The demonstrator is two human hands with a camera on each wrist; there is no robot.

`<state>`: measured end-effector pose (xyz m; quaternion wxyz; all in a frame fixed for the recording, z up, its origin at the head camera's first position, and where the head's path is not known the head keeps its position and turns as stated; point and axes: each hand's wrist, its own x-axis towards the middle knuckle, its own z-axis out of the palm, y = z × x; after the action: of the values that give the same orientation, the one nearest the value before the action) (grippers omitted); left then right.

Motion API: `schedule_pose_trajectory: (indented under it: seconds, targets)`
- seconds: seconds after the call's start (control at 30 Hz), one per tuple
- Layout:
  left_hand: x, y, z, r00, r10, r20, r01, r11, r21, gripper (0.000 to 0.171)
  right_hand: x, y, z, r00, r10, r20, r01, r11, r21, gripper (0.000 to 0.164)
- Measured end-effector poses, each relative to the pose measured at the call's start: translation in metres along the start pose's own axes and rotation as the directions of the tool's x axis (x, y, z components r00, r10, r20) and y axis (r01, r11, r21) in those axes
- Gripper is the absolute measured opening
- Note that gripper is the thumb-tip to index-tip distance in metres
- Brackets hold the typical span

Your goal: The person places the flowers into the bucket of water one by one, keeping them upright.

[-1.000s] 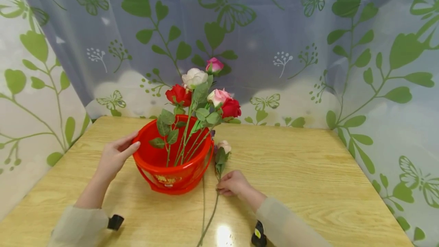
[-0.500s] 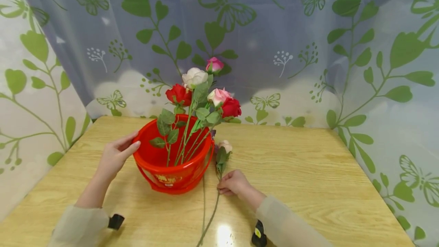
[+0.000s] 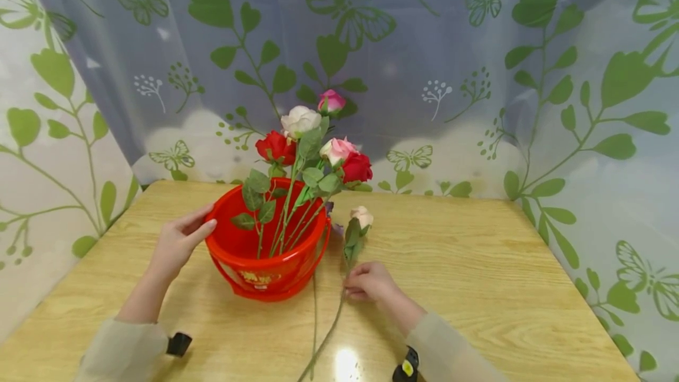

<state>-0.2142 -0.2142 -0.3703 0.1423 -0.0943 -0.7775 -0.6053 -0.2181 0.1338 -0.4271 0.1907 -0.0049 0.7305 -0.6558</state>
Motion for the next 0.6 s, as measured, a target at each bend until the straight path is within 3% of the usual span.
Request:
schedule_pose_trajectory:
  seconds: [0.23, 0.37, 0.6]
  targets:
    - [0.001, 0.000, 0.000, 1.000, 0.003, -0.003, -0.003, 1.000, -0.004, 0.046, -0.015, -0.013, -0.012, 0.998, -0.049, 0.028, 0.045, 0.991, 0.123, 0.003]
    - [0.001, 0.000, 0.000, 1.000, 0.006, -0.004, -0.006, 1.000, 0.005, 0.047, -0.022, -0.019, -0.019, 0.997, -0.074, 0.027, 0.068, 0.985, 0.161, 0.011]
    - [0.001, -0.002, 0.000, 1.000, 0.004, -0.009, -0.004, 1.000, 0.013, 0.047, -0.036, -0.035, -0.029, 0.993, -0.114, 0.028, 0.106, 0.972, 0.211, 0.007]
